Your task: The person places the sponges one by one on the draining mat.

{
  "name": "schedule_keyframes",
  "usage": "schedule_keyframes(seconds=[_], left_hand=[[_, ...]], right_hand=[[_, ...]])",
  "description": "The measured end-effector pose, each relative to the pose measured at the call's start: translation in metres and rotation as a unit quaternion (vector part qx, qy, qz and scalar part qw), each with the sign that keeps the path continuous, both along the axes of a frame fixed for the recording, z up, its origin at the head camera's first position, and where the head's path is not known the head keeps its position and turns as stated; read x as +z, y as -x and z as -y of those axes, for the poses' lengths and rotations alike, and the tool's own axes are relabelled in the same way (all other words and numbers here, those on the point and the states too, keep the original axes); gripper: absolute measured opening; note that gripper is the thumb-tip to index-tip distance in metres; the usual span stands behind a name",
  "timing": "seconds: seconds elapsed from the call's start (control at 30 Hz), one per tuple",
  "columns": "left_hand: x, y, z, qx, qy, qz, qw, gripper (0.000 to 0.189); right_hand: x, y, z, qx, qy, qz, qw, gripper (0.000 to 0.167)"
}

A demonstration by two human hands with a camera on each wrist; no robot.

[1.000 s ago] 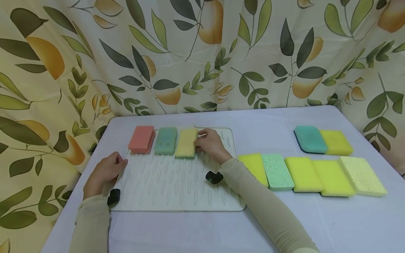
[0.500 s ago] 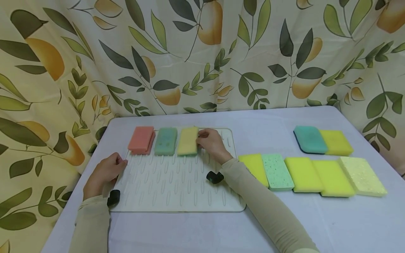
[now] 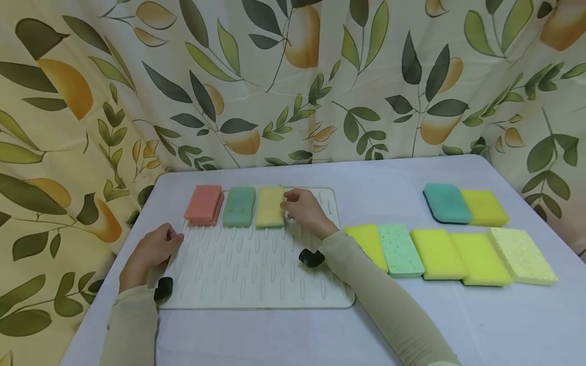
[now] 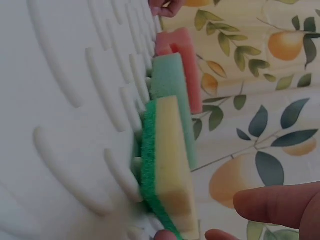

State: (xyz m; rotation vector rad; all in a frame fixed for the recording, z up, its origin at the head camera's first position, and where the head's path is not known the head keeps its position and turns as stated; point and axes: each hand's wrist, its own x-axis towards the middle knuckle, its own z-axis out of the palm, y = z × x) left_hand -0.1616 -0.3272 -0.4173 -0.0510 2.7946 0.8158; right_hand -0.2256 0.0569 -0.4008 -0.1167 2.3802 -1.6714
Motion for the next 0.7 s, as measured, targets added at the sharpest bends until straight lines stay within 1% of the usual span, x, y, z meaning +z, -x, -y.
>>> schedule_keyframes(seconds=[0.23,0.4,0.57,0.7], left_hand=[[0.000,-0.001,-0.001,-0.002,0.005,-0.009,0.9999,0.029],[0.001,-0.001,-0.001,-0.004,0.009,-0.007,0.9999,0.029],[0.002,-0.001,-0.001,-0.010,0.007,-0.010,0.9999,0.029],[0.002,-0.002,-0.001,-0.010,0.005,-0.011,0.9999,0.028]], right_hand=[[0.010,-0.004,-0.007,0.018,0.046,0.003,0.9988,0.048],[0.021,-0.007,-0.013,0.029,0.064,-0.007,0.9975,0.049],[0.032,-0.008,-0.024,0.026,0.084,-0.023,0.9958,0.046],[0.040,-0.010,-0.039,0.014,0.084,-0.034,0.9958,0.045]])
